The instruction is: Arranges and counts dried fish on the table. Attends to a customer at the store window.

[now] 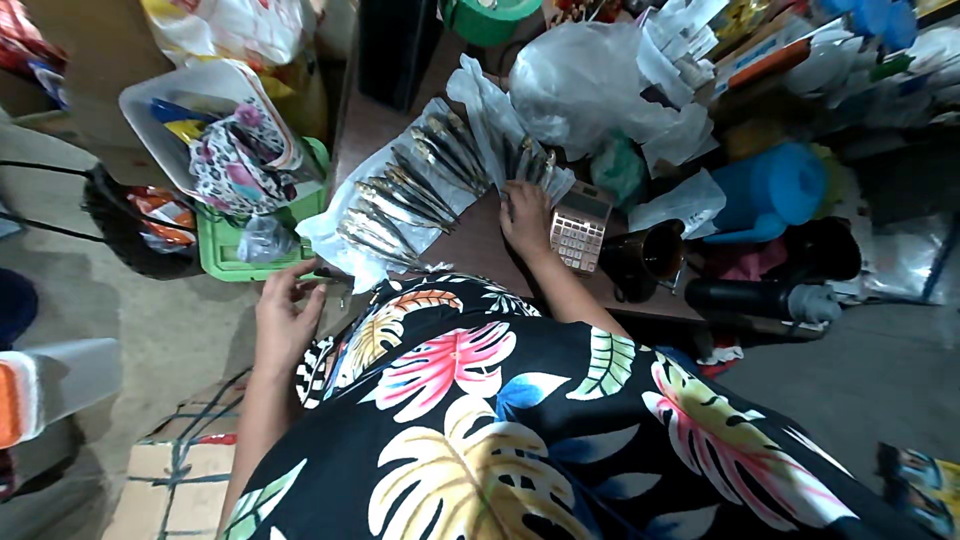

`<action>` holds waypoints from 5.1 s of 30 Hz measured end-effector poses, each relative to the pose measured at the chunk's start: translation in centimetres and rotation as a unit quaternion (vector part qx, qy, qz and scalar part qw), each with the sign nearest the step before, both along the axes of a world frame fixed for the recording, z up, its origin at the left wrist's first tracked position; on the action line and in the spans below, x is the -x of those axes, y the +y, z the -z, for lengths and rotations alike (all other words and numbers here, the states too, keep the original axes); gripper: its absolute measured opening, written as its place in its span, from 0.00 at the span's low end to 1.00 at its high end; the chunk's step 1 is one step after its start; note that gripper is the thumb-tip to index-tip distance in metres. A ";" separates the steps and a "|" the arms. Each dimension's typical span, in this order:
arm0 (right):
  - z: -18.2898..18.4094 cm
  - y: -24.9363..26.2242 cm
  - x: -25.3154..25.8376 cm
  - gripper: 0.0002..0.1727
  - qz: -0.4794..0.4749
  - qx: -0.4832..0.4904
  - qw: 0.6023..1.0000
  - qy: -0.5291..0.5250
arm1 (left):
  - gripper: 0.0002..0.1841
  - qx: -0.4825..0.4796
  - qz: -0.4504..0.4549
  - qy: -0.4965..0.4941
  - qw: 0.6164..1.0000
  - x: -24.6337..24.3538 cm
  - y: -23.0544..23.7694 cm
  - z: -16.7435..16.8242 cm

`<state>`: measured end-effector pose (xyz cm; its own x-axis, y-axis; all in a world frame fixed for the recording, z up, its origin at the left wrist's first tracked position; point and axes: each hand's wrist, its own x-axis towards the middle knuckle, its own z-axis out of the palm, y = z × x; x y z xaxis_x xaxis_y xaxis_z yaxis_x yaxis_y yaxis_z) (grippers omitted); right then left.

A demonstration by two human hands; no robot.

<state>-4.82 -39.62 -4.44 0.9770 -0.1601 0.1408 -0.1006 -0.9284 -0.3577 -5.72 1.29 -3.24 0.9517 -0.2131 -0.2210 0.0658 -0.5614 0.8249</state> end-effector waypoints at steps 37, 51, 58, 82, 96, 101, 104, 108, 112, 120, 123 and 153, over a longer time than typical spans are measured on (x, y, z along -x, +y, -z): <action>-2.4 -4.6 16.8 0.20 0.136 -0.010 0.991 0.009 | 0.25 -0.022 0.030 0.006 0.999 1.2 0.2 1.1; -1.7 -4.5 14.6 0.19 0.217 0.012 0.976 0.029 | 0.23 -0.031 0.062 -0.004 0.998 0.6 -1.2 0.2; -1.9 -4.2 10.0 0.16 0.151 -0.019 0.988 -0.027 | 0.23 -0.032 0.061 -0.032 0.997 0.4 -0.3 0.6; 2.3 -9.9 16.8 0.18 0.222 -0.064 0.973 0.013 | 0.26 -0.059 0.038 -0.009 0.998 -1.2 -0.2 -0.1; -2.3 -4.1 3.2 0.13 0.075 -0.087 0.993 -0.005 | 0.25 -0.033 0.027 -0.023 0.999 -1.0 -0.2 -0.2; -1.9 -3.3 -3.5 0.26 0.110 -0.036 0.990 0.080 | 0.24 -0.029 0.027 -0.031 0.999 -0.7 0.4 -0.2; -1.7 -3.1 -5.8 0.33 0.174 -0.048 0.975 0.129 | 0.25 -0.033 0.023 -0.025 0.999 -0.3 1.2 0.0; -1.7 -2.5 -6.9 0.32 0.196 -0.044 0.972 0.120 | 0.26 -0.043 0.014 -0.031 0.998 0.0 2.0 0.1; -1.8 -2.4 -7.1 0.32 0.228 -0.169 0.955 0.083 | 0.25 -0.038 0.005 -0.032 0.999 -0.2 2.0 0.0; -4.4 -2.2 -4.8 0.35 0.222 -0.337 0.915 -0.006 | 0.23 0.166 -0.066 -0.011 0.984 -1.7 -2.7 -3.8; -5.7 1.2 -4.3 0.37 0.163 -0.385 0.908 0.031 | 0.21 0.267 -0.076 0.073 0.958 -2.6 -6.1 -5.1; -3.1 -2.1 -5.2 0.27 0.180 -0.271 0.933 0.154 | 0.38 0.627 -0.403 0.105 0.659 -2.7 4.1 -4.2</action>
